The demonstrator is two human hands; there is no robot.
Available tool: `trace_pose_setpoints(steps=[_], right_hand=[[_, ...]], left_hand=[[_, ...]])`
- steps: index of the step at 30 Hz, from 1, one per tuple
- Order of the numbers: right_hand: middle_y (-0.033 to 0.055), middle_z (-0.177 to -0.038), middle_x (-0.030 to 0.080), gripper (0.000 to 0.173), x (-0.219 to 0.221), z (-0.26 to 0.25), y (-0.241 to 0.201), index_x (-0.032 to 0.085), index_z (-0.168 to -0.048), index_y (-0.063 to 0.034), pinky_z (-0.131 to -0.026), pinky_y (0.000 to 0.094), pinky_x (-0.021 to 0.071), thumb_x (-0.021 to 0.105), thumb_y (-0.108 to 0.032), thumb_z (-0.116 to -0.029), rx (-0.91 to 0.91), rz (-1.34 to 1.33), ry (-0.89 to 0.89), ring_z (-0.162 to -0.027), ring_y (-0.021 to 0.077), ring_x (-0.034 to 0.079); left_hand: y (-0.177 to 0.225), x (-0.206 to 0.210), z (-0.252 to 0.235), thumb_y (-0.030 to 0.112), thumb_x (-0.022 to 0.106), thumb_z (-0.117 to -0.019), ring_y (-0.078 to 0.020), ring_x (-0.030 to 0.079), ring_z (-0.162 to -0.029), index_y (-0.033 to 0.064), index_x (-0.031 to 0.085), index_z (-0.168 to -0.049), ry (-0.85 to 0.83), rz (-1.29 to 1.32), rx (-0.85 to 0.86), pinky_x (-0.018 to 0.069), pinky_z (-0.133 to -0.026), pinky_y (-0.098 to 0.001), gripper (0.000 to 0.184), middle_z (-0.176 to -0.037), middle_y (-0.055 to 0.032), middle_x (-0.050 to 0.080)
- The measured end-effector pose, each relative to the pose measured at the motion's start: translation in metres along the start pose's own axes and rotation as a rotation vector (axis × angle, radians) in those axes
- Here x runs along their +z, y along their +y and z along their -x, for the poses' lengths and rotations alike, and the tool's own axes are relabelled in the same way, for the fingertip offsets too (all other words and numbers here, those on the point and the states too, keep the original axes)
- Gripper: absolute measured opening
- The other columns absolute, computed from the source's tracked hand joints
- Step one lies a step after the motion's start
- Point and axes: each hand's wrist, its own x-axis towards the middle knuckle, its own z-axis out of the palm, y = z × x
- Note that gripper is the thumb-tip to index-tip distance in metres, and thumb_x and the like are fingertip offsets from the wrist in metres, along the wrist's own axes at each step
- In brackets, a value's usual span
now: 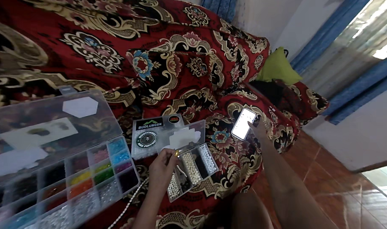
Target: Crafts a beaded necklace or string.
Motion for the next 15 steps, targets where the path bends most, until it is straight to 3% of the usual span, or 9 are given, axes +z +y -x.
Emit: trace_pose_setpoints(steps=[15], right_hand=[[0.0311,-0.146,0.049,0.097,-0.0002,0.0009,-0.0003,0.011,-0.16,0.0061,-0.111,0.0475,0.0423,0.073,-0.032,-0.0957,-0.007,-0.018,-0.012,-0.131,0.039,0.053]], left_hand=[[0.001,-0.0011,0.0001,0.014,0.057,-0.0977,-0.0048,0.068,-0.068,-0.0018,0.064,-0.103,-0.012,-0.002,-0.012,0.0578,-0.065,-0.0216,0.018,-0.081,-0.0034,0.068]])
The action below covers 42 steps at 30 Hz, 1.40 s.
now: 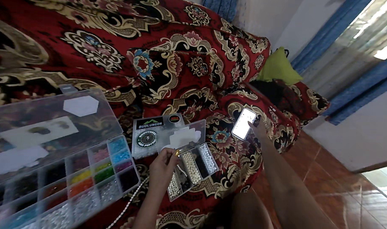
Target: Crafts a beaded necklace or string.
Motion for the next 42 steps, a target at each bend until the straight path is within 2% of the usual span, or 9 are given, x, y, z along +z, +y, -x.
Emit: trace_pose_setpoints(steps=[7,11,13,17,20,22,25,34,42], right_hand=[[0.0296,-0.144,0.052,0.092,-0.002,0.007,-0.006,0.016,-0.16,0.006,-0.111,0.0487,0.0425,0.07,-0.035,-0.0979,0.007,-0.001,0.037,-0.13,0.0381,0.055],[0.0328,-0.136,0.056,0.058,-0.001,0.055,-0.035,0.045,-0.145,0.0111,-0.11,0.0498,0.0442,0.063,-0.022,-0.1011,-0.061,-0.172,0.387,-0.126,0.0413,0.057],[0.0295,-0.129,0.062,0.044,0.009,0.099,-0.063,0.053,-0.138,0.012,-0.099,0.0423,0.0517,0.058,-0.013,-0.1023,-0.172,-0.321,0.431,-0.115,0.0332,0.063],[0.0181,-0.112,0.071,0.03,0.05,0.176,-0.116,0.067,-0.119,0.0096,-0.079,0.0311,0.0575,0.05,-0.009,-0.1013,-0.377,-0.531,0.036,-0.093,0.0151,0.069],[0.0142,-0.123,0.069,0.033,0.073,0.205,-0.155,0.066,-0.127,0.0033,-0.072,0.0278,0.0573,0.051,-0.015,-0.1037,-0.401,-0.543,-0.454,-0.092,0.0116,0.069],[0.0157,-0.131,0.064,0.038,0.083,0.218,-0.172,0.059,-0.137,0.0027,-0.079,0.0304,0.0561,0.05,-0.017,-0.1054,-0.318,-0.566,-0.765,-0.099,0.0142,0.067],[0.0203,-0.126,0.064,0.043,0.095,0.232,-0.176,0.05,-0.144,0.0035,-0.077,0.0356,0.0587,0.051,-0.016,-0.1061,-0.237,-0.559,-1.041,-0.093,0.0192,0.068],[0.0175,-0.098,0.071,0.038,0.106,0.236,-0.157,0.054,-0.134,0.011,-0.071,0.033,0.0619,0.055,-0.014,-0.1044,-0.296,-0.643,-1.072,-0.075,0.0165,0.071],[0.0189,-0.101,0.071,0.037,0.11,0.236,-0.156,0.056,-0.132,0.0107,-0.07,0.0319,0.0616,0.062,-0.009,-0.1005,-0.29,-0.67,-1.061,-0.074,0.0167,0.072]], left_hand=[[-0.002,-0.002,0.0,0.009,0.067,-0.0917,-0.0068,0.068,-0.075,-0.0018,0.063,-0.106,-0.05,0.074,0.0,0.0587,-0.07,-0.024,0.019,-0.09,-0.0051,0.069],[0.003,-0.005,-0.002,-0.001,0.07,-0.0864,-0.0074,0.07,-0.086,-0.0005,0.061,-0.113,-0.174,0.231,-0.069,0.0592,-0.079,-0.0246,0.028,-0.097,-0.002,0.071],[0.004,-0.006,-0.001,-0.005,0.066,-0.0891,-0.0113,0.073,-0.084,-0.0014,0.061,-0.113,-0.219,0.307,-0.095,0.0616,-0.079,-0.0277,0.025,-0.096,-0.0032,0.073],[0.012,-0.004,0.001,-0.008,0.063,-0.091,-0.0138,0.075,-0.078,-0.0003,0.063,-0.105,-0.253,0.362,-0.19,0.0632,-0.077,-0.0283,0.016,-0.09,-0.0037,0.075],[0.02,-0.005,0.002,-0.011,0.059,-0.0917,-0.0152,0.075,-0.078,0.0012,0.06,-0.103,-0.267,0.41,-0.254,0.0637,-0.076,-0.0293,0.017,-0.089,-0.0037,0.076],[0.022,-0.006,0.003,-0.012,0.058,-0.091,-0.014,0.075,-0.074,0.0039,0.059,-0.1,-0.246,0.454,-0.242,0.0641,-0.072,-0.0292,0.018,-0.083,-0.0011,0.075],[0.011,-0.009,0.002,-0.01,0.059,-0.0857,-0.0063,0.07,-0.07,0.0088,0.061,-0.096,-0.227,0.443,-0.147,0.0609,-0.065,-0.024,0.021,-0.081,0.0049,0.073],[0.011,-0.01,0.002,-0.008,0.063,-0.0831,0.0028,0.063,-0.06,0.0097,0.059,-0.092,-0.115,0.188,-0.051,0.0547,-0.057,-0.0166,0.021,-0.072,0.0129,0.067],[0.006,-0.007,0.002,-0.002,0.069,-0.0817,0.0049,0.062,-0.058,0.0164,0.064,-0.081,-0.005,0.21,-0.004,0.0513,-0.052,-0.0139,0.019,-0.073,0.0138,0.07]])
